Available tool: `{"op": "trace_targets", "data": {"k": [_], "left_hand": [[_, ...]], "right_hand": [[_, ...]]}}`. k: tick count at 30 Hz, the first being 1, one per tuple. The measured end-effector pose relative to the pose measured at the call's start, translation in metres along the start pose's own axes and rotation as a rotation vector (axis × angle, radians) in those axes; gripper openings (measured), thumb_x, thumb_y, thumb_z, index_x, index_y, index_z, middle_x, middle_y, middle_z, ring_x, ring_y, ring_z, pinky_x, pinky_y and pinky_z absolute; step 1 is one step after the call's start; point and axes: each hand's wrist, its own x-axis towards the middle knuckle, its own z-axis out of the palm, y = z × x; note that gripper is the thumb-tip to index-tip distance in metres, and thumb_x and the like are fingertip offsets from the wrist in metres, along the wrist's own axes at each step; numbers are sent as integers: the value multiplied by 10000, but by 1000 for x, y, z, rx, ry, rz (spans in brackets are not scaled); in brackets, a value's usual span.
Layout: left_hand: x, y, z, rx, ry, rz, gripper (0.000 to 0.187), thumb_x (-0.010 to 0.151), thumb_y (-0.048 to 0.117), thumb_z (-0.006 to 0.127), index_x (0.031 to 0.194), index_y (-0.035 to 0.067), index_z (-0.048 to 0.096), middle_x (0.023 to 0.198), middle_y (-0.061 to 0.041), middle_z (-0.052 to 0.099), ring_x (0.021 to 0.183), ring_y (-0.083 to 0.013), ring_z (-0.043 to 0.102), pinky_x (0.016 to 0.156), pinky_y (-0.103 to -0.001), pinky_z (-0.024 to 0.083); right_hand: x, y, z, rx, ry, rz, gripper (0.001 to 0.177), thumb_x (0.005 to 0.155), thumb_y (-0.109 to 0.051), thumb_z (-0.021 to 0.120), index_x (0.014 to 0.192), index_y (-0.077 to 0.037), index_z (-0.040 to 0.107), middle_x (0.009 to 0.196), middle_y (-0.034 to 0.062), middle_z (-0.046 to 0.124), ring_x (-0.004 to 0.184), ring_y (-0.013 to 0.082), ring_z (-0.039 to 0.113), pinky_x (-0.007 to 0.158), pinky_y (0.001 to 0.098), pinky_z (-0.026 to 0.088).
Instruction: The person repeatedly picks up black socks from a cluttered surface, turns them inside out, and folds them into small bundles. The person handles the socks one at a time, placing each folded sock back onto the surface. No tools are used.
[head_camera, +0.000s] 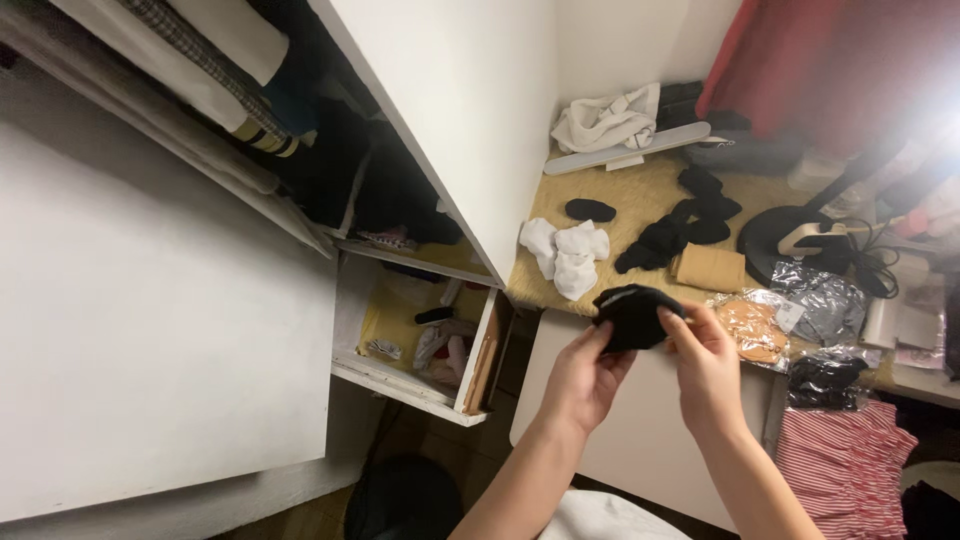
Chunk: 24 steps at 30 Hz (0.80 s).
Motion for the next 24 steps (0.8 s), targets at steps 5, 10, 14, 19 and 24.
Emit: {"op": "trace_targets", "data": {"k": [5,10,14,19,24], "left_hand": [[22,0,-11,-321,2,-117,238,1059,82,496,1225,-82,544,1152,-173,650,1022,-226,667,913,-348,586],[17,8,0,84,-30,54,225,1006,125,517,1190,17,587,1117,-91,667,1000,-176,667,875,-316,589],[-2,7,16,628,155,487,307,1043,247,628,1264,37,588,1042,-93,566,871,-144,527,749,-264,467],[-35,-13,27,892,135,765,405,1007,269,625,1342,54,550,1105,-75,616,981,-147,615,787,-299,531],[-36,-11,43,890,-38,943,420,1078,186,527,1443,-20,490,1317,-131,591,1151,-224,620,946,-351,518]], "right_hand": [[3,1,-6,271,-56,294,171,1021,-127,600,1132,-24,680,904,11,660,771,118,589,707,272,485],[6,0,-14,305,-110,323,187,1046,-138,548,1081,15,651,942,94,692,806,177,650,741,342,531],[8,12,-8,311,-54,160,125,1054,-124,546,1033,-4,573,948,128,684,825,232,682,818,379,579],[6,23,-7,266,70,49,88,1072,-93,544,1028,-19,526,988,116,667,881,214,684,837,353,567],[-11,29,13,153,3,-31,52,1050,-47,535,1063,2,547,1034,71,646,951,147,646,893,335,564]]}}
